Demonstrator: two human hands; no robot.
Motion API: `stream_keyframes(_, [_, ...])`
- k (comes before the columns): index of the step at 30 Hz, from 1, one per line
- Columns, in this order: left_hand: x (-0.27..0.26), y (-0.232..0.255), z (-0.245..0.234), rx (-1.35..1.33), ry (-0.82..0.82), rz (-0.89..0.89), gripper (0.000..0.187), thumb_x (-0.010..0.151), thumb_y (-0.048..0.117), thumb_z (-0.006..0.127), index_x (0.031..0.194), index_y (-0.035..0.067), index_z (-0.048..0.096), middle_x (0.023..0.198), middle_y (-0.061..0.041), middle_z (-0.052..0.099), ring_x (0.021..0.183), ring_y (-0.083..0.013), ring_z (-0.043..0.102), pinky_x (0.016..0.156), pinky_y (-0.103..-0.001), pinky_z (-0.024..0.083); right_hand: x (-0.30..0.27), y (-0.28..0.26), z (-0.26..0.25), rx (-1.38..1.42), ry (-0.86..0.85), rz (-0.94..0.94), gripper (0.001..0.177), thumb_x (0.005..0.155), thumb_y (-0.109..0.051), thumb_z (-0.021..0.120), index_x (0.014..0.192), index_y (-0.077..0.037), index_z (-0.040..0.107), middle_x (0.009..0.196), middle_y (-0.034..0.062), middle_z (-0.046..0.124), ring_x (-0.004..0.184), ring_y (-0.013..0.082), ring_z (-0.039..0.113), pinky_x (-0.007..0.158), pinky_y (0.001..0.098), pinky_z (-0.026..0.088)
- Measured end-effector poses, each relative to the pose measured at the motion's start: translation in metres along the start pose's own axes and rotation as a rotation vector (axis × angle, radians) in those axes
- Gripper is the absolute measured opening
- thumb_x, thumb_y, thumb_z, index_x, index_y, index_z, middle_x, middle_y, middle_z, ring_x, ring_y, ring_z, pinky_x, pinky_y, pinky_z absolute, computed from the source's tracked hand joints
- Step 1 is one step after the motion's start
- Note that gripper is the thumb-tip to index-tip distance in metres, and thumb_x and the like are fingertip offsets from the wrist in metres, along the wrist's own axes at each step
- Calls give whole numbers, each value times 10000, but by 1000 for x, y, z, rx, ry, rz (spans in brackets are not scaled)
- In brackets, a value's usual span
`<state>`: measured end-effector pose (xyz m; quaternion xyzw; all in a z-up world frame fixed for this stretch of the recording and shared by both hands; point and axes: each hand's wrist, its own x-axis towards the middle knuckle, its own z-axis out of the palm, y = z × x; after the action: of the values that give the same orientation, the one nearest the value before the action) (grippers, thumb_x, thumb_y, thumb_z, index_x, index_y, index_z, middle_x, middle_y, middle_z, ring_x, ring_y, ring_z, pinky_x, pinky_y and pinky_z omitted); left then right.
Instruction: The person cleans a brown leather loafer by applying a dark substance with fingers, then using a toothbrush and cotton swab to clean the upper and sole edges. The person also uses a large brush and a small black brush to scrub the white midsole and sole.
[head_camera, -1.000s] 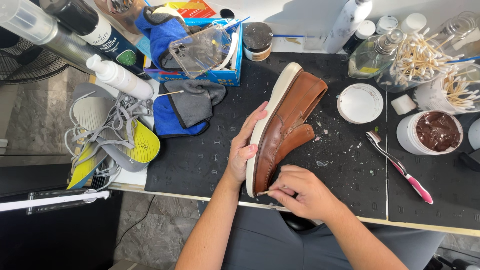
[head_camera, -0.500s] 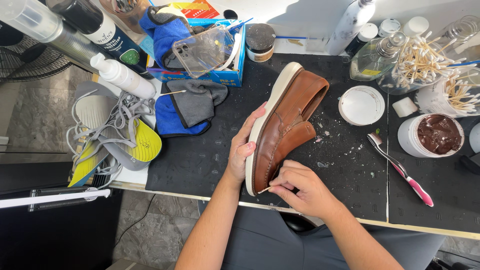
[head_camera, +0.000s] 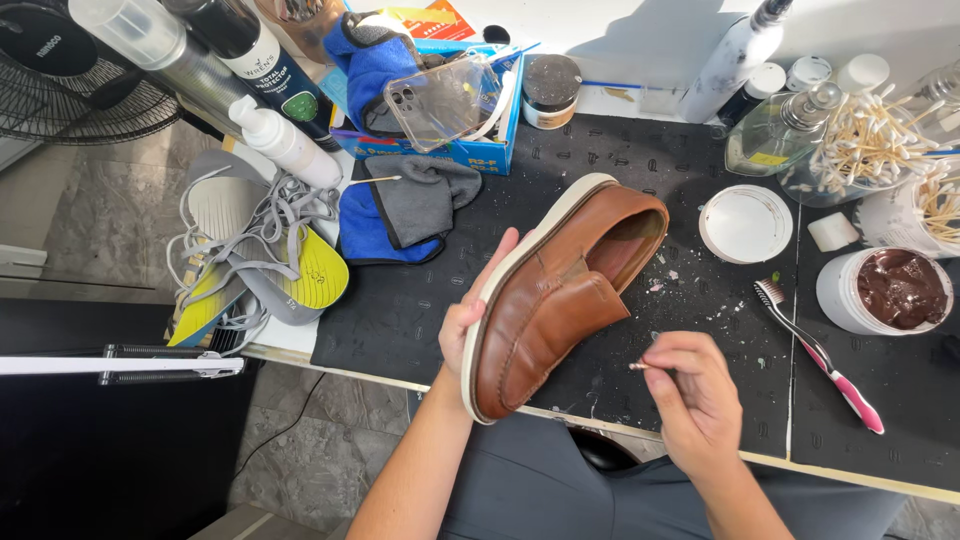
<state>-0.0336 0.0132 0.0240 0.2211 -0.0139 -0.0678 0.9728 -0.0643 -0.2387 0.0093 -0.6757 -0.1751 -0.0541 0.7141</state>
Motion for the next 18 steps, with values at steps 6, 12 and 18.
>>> stream_keyframes(6, [-8, -11, 4, 684, -113, 166, 860, 858, 454, 691, 1569, 37, 447, 1723, -201, 307, 1609, -350, 320, 1337, -467, 236, 0, -25, -11, -304, -52, -26, 194, 852, 68, 716, 1037, 14, 704, 1034, 95, 635, 928, 172, 613, 796, 267, 502])
stream_keyframes(12, [-9, -25, 13, 916, -112, 163, 790, 837, 519, 679, 1475, 60, 595, 1720, -207, 355, 1601, -358, 381, 1321, -459, 280, 16, -31, 1, -409, -287, -209, 254, 760, 27, 784, 990, -61, 725, 910, 49, 652, 823, 214, 646, 734, 316, 521])
stream_keyframes(18, [-5, -27, 10, 860, -113, 125, 789, 819, 538, 688, 1453, 75, 611, 1734, -201, 321, 1606, -369, 363, 1318, -471, 276, 26, -22, 14, -400, -287, -254, 238, 790, 33, 780, 996, -78, 736, 881, 33, 636, 819, 190, 629, 717, 300, 525])
